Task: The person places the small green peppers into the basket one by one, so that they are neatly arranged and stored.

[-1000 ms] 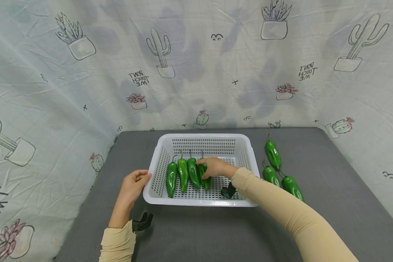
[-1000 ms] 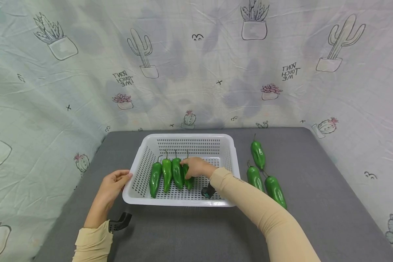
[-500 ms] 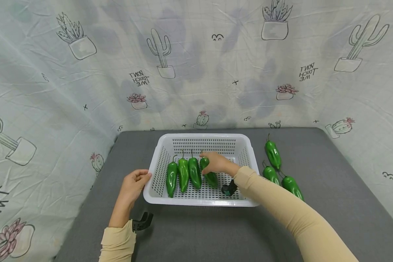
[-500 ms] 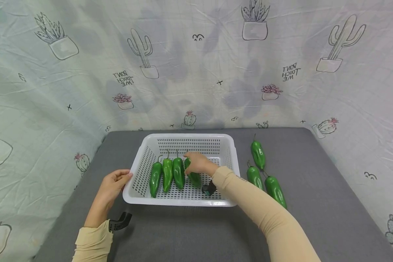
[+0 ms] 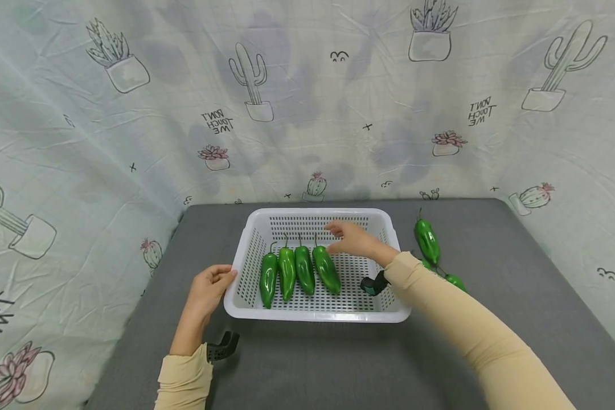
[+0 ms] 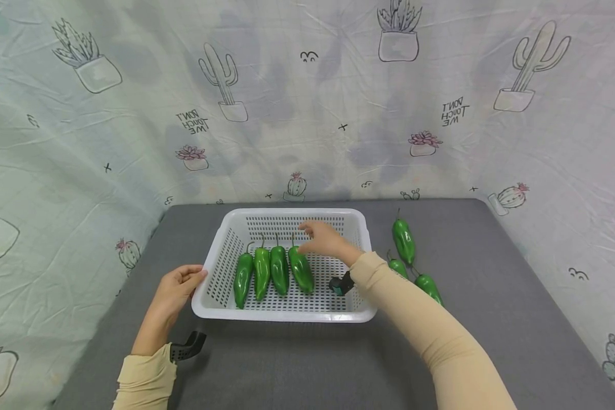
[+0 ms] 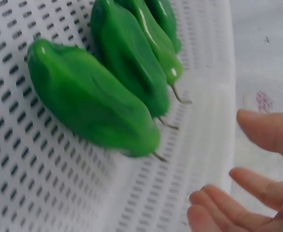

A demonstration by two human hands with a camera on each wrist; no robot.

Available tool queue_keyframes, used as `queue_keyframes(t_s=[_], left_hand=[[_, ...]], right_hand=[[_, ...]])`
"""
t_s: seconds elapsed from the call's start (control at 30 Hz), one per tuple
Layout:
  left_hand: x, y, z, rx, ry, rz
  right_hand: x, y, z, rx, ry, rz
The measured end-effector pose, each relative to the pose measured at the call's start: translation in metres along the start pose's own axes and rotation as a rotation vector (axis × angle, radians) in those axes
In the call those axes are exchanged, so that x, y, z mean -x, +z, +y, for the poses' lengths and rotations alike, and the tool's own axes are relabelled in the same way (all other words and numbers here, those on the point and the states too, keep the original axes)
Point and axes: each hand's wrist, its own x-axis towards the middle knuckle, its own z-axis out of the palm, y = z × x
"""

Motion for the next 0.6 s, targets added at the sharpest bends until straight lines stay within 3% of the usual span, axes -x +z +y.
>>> queue_keyframes(t_s=[0.2,0.6], left_hand=[[0.000,0.001,0.000,-0.011,-0.001,0.005],[0.001,0.001,0.002,-0.002,-0.012,0.001]], right_hand=[[0.015,-0.026,0.008,-0.057,-0.083,0.009],[0.057,-0.077,0.028,-0.122,-0.072,0.138]])
